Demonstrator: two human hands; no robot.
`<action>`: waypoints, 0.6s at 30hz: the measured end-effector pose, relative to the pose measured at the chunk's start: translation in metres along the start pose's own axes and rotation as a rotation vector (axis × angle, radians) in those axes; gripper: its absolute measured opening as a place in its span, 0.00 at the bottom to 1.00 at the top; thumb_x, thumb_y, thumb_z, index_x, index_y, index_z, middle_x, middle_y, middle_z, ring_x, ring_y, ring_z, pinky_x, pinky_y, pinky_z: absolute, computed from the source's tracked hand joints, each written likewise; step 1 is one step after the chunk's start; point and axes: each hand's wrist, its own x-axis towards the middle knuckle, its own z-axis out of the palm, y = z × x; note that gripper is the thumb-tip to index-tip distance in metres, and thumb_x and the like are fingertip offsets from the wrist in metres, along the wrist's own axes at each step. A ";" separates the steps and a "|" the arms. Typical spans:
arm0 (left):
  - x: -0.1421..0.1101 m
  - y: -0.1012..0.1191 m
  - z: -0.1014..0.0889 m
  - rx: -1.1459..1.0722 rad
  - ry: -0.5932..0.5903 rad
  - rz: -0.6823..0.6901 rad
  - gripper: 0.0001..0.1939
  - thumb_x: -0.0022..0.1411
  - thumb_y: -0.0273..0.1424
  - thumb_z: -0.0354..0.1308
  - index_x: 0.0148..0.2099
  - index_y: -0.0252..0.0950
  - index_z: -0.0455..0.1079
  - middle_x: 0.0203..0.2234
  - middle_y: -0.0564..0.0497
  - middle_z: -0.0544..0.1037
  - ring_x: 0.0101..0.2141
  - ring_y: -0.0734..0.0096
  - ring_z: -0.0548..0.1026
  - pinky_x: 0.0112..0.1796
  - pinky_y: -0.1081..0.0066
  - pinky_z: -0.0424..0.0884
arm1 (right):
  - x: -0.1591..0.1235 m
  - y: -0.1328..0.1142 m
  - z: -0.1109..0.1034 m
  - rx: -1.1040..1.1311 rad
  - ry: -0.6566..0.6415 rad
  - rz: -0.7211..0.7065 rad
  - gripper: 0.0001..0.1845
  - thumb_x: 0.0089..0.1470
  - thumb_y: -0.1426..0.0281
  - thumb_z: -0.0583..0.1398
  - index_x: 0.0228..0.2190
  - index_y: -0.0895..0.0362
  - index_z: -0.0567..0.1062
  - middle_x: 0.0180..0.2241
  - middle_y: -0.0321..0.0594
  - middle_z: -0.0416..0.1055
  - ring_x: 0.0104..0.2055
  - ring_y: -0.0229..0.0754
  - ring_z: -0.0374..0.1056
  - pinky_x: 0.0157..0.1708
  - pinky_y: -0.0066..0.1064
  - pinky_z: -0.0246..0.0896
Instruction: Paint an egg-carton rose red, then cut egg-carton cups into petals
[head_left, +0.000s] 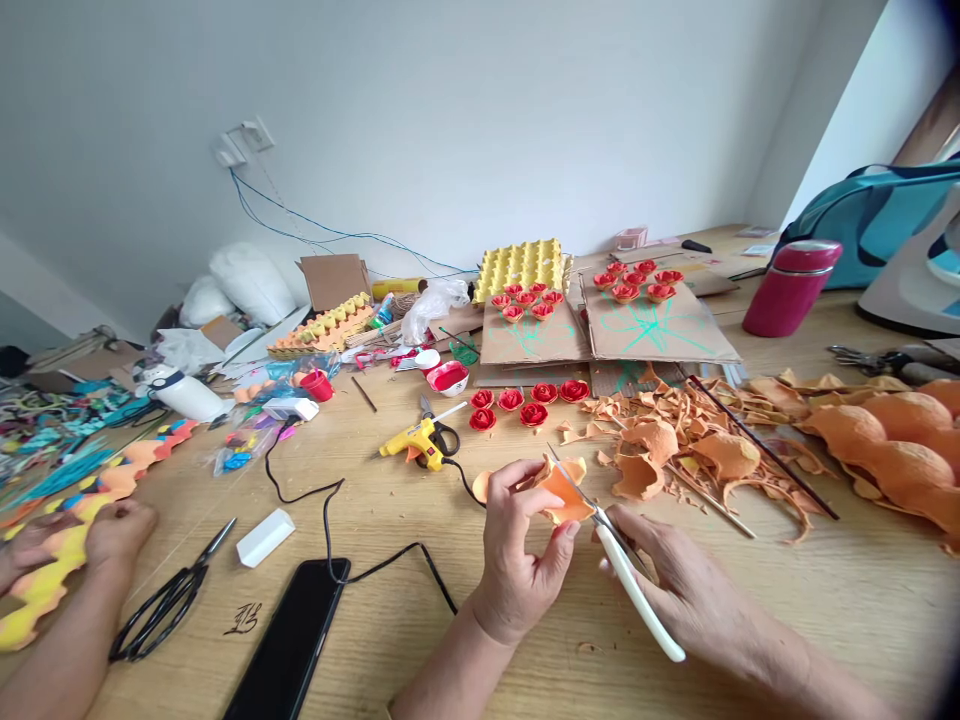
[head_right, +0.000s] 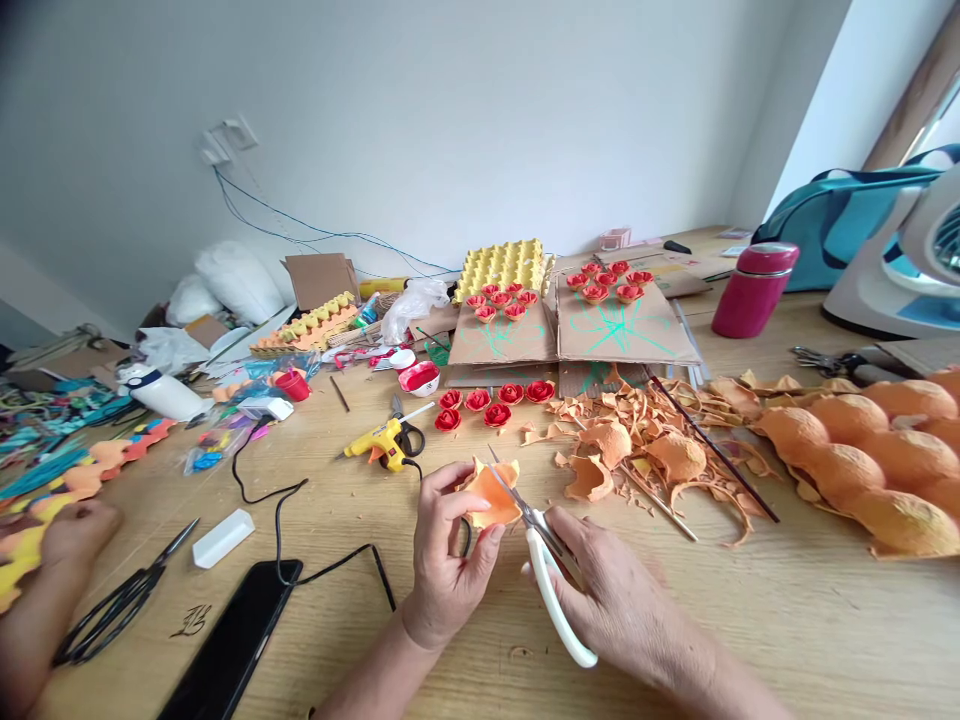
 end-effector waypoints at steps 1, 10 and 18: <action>0.000 0.000 0.000 -0.005 -0.001 -0.004 0.10 0.63 0.25 0.58 0.47 0.38 0.65 0.49 0.43 0.67 0.53 0.61 0.67 0.52 0.62 0.67 | 0.000 0.000 0.000 0.000 0.004 -0.001 0.10 0.63 0.61 0.53 0.32 0.53 0.64 0.31 0.36 0.69 0.33 0.42 0.64 0.35 0.34 0.56; -0.003 -0.002 0.001 -0.123 -0.011 -0.120 0.11 0.64 0.27 0.56 0.49 0.40 0.63 0.50 0.42 0.65 0.54 0.58 0.67 0.52 0.58 0.69 | -0.001 0.002 0.001 -0.009 0.032 -0.006 0.15 0.65 0.58 0.49 0.30 0.53 0.62 0.28 0.36 0.68 0.30 0.40 0.62 0.32 0.33 0.55; -0.002 -0.001 0.001 -0.105 -0.003 -0.101 0.10 0.63 0.27 0.56 0.48 0.39 0.64 0.48 0.42 0.67 0.52 0.58 0.69 0.50 0.58 0.70 | 0.000 0.002 0.000 -0.041 0.065 -0.019 0.12 0.64 0.59 0.52 0.32 0.53 0.65 0.29 0.38 0.70 0.31 0.42 0.64 0.33 0.34 0.58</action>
